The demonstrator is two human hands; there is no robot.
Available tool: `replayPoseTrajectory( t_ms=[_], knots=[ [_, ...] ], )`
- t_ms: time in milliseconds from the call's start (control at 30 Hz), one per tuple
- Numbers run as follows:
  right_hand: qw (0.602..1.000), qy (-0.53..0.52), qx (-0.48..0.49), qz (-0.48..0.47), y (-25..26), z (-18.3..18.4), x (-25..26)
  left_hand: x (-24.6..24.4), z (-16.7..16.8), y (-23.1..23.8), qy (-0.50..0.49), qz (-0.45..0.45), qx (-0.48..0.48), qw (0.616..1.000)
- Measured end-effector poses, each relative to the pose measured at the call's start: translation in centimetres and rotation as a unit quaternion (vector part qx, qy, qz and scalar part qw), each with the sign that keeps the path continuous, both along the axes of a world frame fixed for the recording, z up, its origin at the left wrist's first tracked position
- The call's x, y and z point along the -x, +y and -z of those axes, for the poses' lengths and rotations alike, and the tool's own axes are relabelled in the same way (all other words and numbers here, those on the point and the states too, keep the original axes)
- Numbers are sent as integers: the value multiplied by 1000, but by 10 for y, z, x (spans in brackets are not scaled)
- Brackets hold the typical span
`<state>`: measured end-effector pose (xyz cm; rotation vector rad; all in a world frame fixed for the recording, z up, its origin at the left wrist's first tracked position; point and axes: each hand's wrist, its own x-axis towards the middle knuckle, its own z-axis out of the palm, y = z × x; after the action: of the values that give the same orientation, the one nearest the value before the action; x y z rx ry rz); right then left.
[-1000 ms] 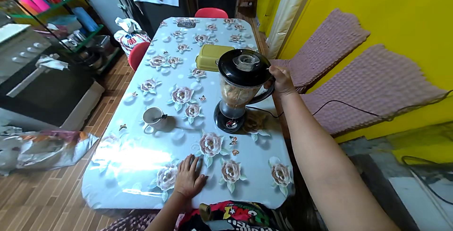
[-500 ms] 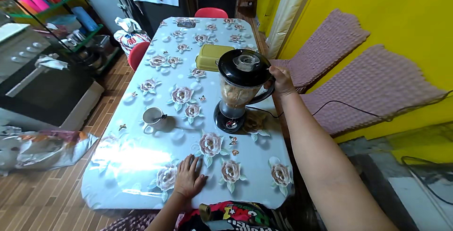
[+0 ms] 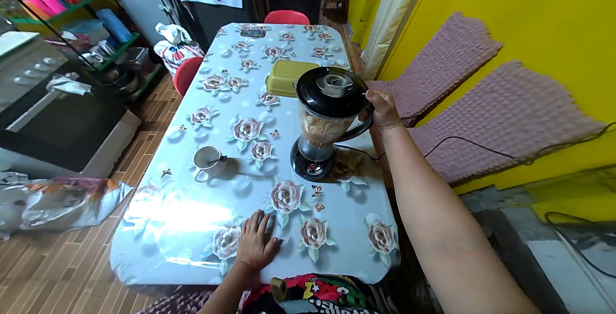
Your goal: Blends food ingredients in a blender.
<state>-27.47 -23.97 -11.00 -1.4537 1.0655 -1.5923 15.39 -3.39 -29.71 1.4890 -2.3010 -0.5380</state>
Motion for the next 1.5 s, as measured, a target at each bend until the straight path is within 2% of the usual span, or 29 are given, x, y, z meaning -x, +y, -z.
replayPoseTrajectory(
  t_ms=[533,1100,1300,1400,1500],
  knots=[
    [1000,-1,-4,-8,0,0,0,0,-4,1,-5,1,-24,1000],
    [1000,2,-2,-10,0,1,2,1,-3,1,-2,-2,-8,1000],
    [1000,9,0,-6,-4,3,4,1,-8,1,-20,1,-49,999],
    [1000,3,0,-12,-2,2,3,8,-24,-5,-20,-22,-103,994],
    [1000,-7,-14,-10,0,-1,1,44,-54,-29,30,-59,-82,994]
  ],
)
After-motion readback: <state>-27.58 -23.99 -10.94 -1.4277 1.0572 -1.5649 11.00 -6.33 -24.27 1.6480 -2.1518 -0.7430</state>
